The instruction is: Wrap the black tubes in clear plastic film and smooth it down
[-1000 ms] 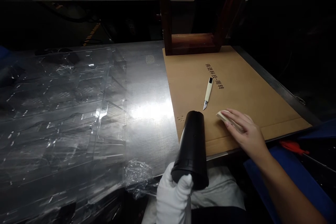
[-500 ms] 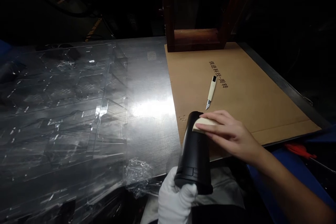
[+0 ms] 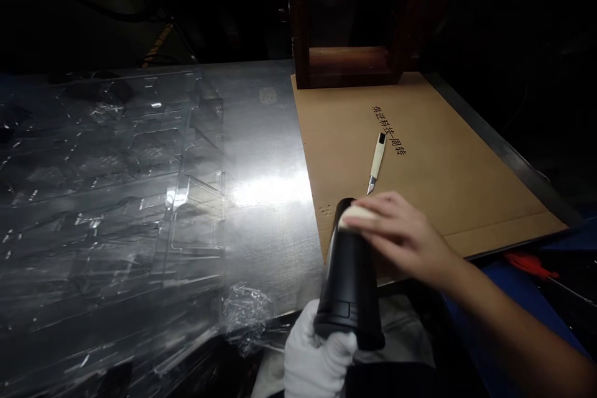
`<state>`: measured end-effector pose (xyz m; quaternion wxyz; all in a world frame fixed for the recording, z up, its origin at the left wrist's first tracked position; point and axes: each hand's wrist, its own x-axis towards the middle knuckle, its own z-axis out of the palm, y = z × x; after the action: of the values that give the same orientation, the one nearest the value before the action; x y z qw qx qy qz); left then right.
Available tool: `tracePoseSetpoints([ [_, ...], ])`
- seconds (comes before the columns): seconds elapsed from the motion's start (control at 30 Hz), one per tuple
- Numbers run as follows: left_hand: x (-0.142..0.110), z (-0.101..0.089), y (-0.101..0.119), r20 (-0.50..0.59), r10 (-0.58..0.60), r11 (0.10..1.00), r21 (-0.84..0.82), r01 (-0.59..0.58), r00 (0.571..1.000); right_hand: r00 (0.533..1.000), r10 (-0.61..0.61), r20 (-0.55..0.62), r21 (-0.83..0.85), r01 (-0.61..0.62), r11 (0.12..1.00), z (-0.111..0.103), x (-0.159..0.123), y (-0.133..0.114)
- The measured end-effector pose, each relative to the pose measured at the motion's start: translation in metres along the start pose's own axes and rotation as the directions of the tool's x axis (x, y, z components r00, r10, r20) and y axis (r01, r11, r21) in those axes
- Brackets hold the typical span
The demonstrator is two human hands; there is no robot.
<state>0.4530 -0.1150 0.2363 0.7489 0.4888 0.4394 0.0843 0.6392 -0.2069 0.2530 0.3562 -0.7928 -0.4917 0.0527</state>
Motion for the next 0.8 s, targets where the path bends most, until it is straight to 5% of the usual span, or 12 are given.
tracePoseSetpoints([
  [0.07,0.0,0.0,0.0,0.008,0.002,1.0,-0.01,-0.001,1.0,0.998,-0.026,0.052,0.029,0.024,0.999,0.0,0.0,-0.001],
  [0.23,0.0,-0.001,0.001,0.002,-0.013,1.0,-0.01,0.013,1.0,0.999,0.03,-0.046,-0.002,-0.03,1.0,0.0,0.002,0.0],
  [0.37,0.0,-0.002,0.002,0.009,-0.011,1.0,-0.016,0.011,1.0,0.999,-0.013,0.051,0.071,0.009,0.997,-0.001,-0.002,-0.003],
  [0.5,0.0,-0.003,0.001,-0.001,-0.002,1.0,-0.022,0.002,1.0,0.999,0.018,-0.031,0.015,-0.017,1.0,-0.002,0.003,0.002],
  [0.67,0.001,-0.005,0.0,0.005,0.014,1.0,-0.012,-0.014,1.0,0.991,-0.042,0.129,0.054,0.035,0.998,-0.007,0.004,0.001],
  [0.8,0.002,-0.009,0.006,0.025,0.018,0.998,0.057,-0.019,1.0,0.998,-0.021,0.056,-0.018,0.022,1.0,-0.01,0.01,0.009],
])
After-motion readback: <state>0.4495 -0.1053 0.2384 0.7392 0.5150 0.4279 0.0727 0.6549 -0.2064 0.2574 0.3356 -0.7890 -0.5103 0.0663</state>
